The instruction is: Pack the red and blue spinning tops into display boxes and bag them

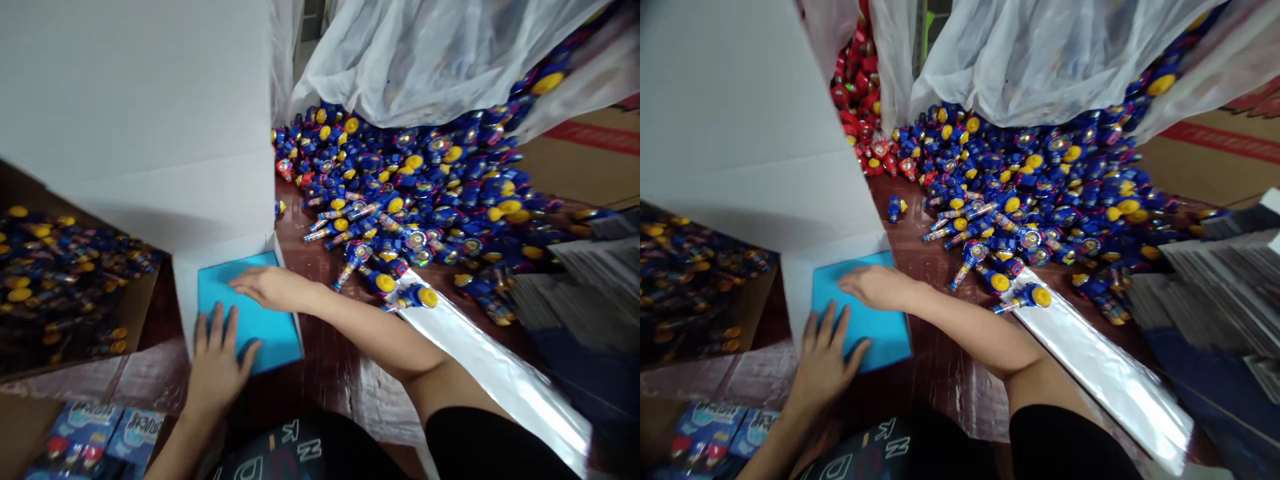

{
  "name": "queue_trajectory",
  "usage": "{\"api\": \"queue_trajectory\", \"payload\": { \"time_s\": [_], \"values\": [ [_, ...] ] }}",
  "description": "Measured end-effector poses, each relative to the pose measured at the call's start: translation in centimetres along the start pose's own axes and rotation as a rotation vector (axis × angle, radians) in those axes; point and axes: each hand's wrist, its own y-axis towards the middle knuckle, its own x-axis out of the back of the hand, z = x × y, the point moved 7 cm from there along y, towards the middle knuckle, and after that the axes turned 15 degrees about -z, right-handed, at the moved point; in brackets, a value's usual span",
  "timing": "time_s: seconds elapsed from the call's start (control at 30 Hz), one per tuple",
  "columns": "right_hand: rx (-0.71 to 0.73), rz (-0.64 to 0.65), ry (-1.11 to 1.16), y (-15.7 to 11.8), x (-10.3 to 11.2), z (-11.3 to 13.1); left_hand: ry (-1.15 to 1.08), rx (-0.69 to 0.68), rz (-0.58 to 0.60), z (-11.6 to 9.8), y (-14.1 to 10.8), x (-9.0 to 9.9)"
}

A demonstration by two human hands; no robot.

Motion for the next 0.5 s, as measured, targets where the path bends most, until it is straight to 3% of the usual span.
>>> {"api": "queue_trajectory", "payload": {
  "time_s": [0.07,0.13,0.17,0.23,0.27,0.33,0.4,0.5],
  "values": [
    [0.061,-0.236,0.117,1.4,6.0,-0.4,-0.01,0.061,-0.003,3.5,-0.9,1.0],
    [0.051,-0.5,0.116,4.0,11.9,-3.3,0.039,0.137,-0.016,6.0,-2.1,2.0],
    [0.04,-0.551,0.076,6.1,13.8,-5.2,0.089,0.186,-0.03,6.7,-2.7,2.5],
    [0.041,-0.507,-0.066,12.0,14.9,-8.6,0.204,0.285,-0.036,7.3,-3.6,2.9],
    [0.075,-0.423,-0.14,15.5,14.1,-9.6,0.252,0.324,-0.016,7.2,-3.9,2.9],
    [0.188,-0.215,-0.28,22.5,10.2,-9.3,0.313,0.379,0.042,6.7,-4.1,2.4],
    [0.305,-0.029,-0.376,28.5,4.7,-6.6,0.36,0.419,0.075,6.4,-4.1,1.9],
    [0.342,0.045,-0.406,35.1,-2.8,-1.3,0.449,0.433,0.022,6.7,-4.2,1.4]
  ]
}}
